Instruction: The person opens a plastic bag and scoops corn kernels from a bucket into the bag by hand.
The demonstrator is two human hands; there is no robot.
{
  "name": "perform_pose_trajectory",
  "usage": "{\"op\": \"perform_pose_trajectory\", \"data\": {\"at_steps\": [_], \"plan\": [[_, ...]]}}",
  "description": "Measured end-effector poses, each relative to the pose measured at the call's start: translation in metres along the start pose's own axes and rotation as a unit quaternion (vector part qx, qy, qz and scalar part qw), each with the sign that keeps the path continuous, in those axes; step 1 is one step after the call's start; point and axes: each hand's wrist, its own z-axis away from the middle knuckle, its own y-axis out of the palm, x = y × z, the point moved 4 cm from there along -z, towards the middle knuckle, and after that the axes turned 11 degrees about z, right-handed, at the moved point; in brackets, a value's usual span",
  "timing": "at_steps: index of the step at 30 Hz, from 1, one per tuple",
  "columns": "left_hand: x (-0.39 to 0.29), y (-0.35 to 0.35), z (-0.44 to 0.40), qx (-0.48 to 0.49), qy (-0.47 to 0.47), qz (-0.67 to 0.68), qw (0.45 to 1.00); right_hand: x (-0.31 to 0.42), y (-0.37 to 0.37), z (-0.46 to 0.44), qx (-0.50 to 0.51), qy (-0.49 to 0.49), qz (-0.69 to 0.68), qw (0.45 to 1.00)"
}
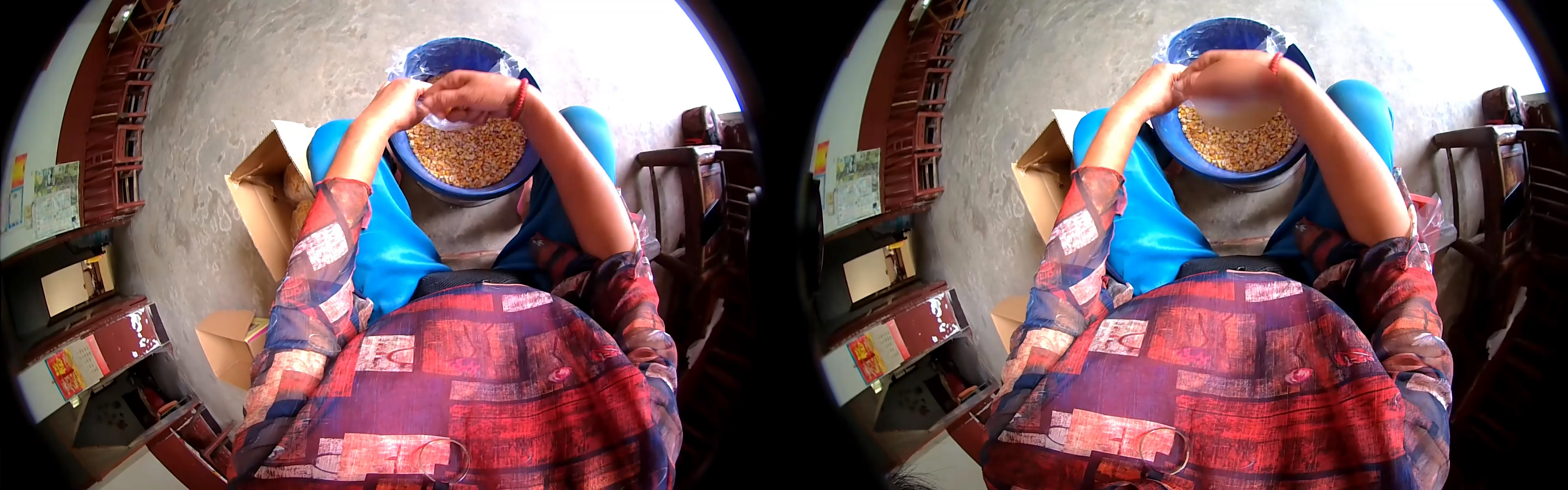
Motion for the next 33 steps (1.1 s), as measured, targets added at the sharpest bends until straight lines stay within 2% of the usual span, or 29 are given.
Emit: {"op": "perform_pose_trajectory", "data": {"at_steps": [2, 3, 6, 8, 10, 13, 16, 19, 22, 24, 26, 29, 30, 32, 33], "plan": [[-0.007, 0.001, 0.005, 0.041, -0.041, -0.078, 0.995, -0.009, -0.017, 0.003, -0.049, -0.011, -0.091, 0.995], [-0.003, 0.004, 0.004, 0.042, -0.041, -0.002, 0.998, -0.017, -0.022, 0.002, -0.075, -0.012, -0.144, 0.987], [-0.008, 0.002, 0.004, 0.041, -0.046, -0.042, 0.997, -0.028, -0.036, -0.004, -0.16, -0.008, -0.232, 0.96], [-0.008, 0.003, 0.004, 0.048, -0.044, -0.045, 0.997, -0.037, -0.05, -0.006, -0.29, -0.021, -0.238, 0.927], [-0.007, 0.004, 0.004, 0.055, -0.043, -0.05, 0.996, -0.054, -0.057, -0.016, -0.323, -0.067, -0.23, 0.915], [-0.006, 0.005, 0.003, 0.059, -0.029, -0.047, 0.997, -0.066, -0.066, -0.026, -0.395, -0.123, -0.133, 0.901], [-0.002, 0.005, 0.002, 0.047, -0.049, -0.024, 0.997, -0.059, -0.061, -0.024, -0.351, -0.194, -0.082, 0.912], [-0.002, 0.003, 0.001, 0.023, -0.04, 0.005, 0.999, -0.054, -0.057, -0.013, -0.373, -0.135, -0.104, 0.912], [-0.007, -0.003, 0.002, -0.021, -0.014, 0.046, 0.999, -0.051, -0.064, -0.001, -0.388, -0.127, -0.036, 0.912], [-0.011, -0.009, 0.003, -0.075, 0.017, 0.047, 0.996, -0.071, -0.079, 0.0, -0.405, -0.042, -0.05, 0.912], [-0.012, -0.013, 0.003, -0.101, 0.042, 0.043, 0.993, -0.072, -0.082, 0.003, -0.435, -0.032, -0.061, 0.898], [-0.013, -0.024, 0.004, -0.218, 0.057, -0.025, 0.974, -0.067, -0.089, 0.014, -0.495, -0.034, 0.003, 0.868], [-0.013, -0.026, 0.004, -0.218, 0.057, -0.025, 0.974, -0.067, -0.092, 0.017, -0.495, -0.034, 0.003, 0.868], [-0.014, -0.033, 0.007, -0.262, 0.064, -0.046, 0.962, -0.056, -0.095, 0.024, -0.45, -0.034, -0.002, 0.892], [-0.015, -0.034, 0.007, -0.256, 0.06, -0.049, 0.964, -0.045, -0.087, 0.028, -0.38, -0.051, -0.005, 0.924]]}}
